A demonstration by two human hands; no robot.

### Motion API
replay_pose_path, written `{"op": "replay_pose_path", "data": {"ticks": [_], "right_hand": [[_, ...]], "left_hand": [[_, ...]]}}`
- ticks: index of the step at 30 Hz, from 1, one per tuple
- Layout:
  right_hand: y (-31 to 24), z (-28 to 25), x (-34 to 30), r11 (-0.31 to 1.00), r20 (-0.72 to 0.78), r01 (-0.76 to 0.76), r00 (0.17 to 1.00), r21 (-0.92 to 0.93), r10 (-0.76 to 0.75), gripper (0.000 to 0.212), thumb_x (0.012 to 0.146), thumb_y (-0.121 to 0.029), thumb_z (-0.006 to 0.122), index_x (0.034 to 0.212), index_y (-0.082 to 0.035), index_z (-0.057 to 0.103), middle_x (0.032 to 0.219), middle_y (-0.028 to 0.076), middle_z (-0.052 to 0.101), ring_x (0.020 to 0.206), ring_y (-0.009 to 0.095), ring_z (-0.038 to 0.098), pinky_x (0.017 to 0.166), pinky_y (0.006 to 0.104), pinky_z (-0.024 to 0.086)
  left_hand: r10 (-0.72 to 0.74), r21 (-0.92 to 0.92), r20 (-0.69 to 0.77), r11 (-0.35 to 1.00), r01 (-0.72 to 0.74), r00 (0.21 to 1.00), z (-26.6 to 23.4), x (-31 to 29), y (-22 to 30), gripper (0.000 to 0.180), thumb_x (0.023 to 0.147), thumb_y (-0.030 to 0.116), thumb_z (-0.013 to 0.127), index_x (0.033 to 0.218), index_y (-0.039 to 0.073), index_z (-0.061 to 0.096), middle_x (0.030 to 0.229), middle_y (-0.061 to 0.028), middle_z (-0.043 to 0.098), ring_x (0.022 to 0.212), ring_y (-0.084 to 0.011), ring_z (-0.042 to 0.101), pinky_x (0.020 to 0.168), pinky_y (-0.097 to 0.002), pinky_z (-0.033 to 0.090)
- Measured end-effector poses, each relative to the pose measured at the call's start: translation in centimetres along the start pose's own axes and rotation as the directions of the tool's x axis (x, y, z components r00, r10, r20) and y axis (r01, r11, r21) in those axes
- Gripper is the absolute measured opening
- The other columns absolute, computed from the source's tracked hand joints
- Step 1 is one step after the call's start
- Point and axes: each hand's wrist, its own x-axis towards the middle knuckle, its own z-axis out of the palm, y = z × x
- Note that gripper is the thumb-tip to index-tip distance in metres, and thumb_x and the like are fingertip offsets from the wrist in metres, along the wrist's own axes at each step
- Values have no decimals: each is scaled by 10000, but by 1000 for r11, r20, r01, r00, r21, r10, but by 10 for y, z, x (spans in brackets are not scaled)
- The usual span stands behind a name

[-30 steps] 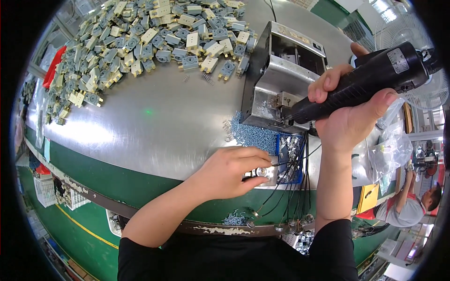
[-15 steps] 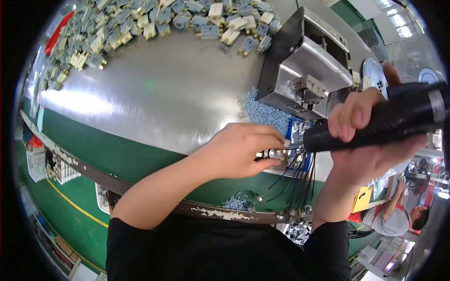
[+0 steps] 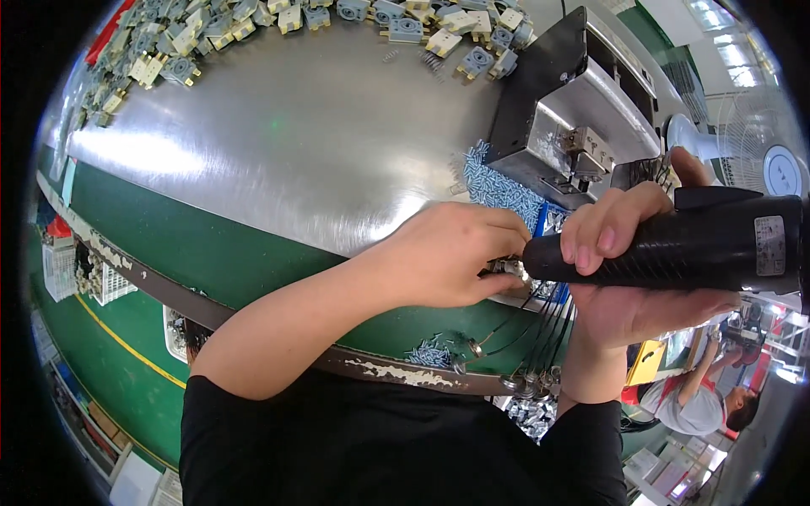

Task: Assembling small electronic components and wiring using hand tools at a factory workstation.

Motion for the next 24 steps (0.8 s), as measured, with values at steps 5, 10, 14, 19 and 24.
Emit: {"op": "replay_pose_path", "data": {"ticks": [5, 10, 14, 19, 24], "right_hand": [[5, -1, -2, 992, 41, 6, 999, 129, -12, 1155, 850, -906, 486, 1536, 5, 304, 753, 52, 518, 565, 149, 518, 530, 326, 472], [9, -4, -9, 992, 99, 62, 992, 108, -73, 1073, 821, -911, 522, 1455, -56, 387, 760, 47, 533, 571, 145, 530, 537, 317, 473], [11, -3, -9, 983, 159, 70, 982, 172, -98, 958, 807, -894, 565, 1342, -109, 446, 766, 46, 551, 575, 149, 549, 544, 311, 471], [13, -7, -13, 988, 175, 90, 978, 124, -111, 948, 808, -876, 589, 1323, -94, 444, 760, 53, 556, 567, 157, 551, 543, 312, 470], [15, -9, -10, 988, 191, 62, 978, 143, -88, 984, 815, -865, 603, 1386, -84, 419, 753, 63, 556, 563, 175, 551, 543, 324, 474]], "left_hand": [[-8, 8, -7, 1000, 8, 1000, 1, 0, -1, 286, 836, 279, 801, 999, 56, 727, 1088, -43, 713, 968, -293, 712, 827, -413, 575], [5, -2, -13, 1000, -5, 1000, 4, -1, -3, 297, 836, 282, 803, 994, 46, 717, 1084, -53, 711, 972, -299, 711, 837, -414, 573], [-6, -21, -11, 1000, 5, 1000, 2, -1, -2, 303, 832, 268, 806, 1005, 37, 713, 1079, -61, 709, 981, -306, 707, 846, -417, 570], [-25, -34, 13, 999, 25, 1000, 1, -1, -2, 295, 815, 223, 807, 1026, 40, 713, 1068, -68, 705, 987, -312, 703, 844, -425, 567], [12, -48, -13, 999, -13, 1000, 2, 0, -3, 304, 794, 184, 807, 1045, 42, 710, 1058, -74, 703, 980, -317, 703, 835, -427, 568]]}}
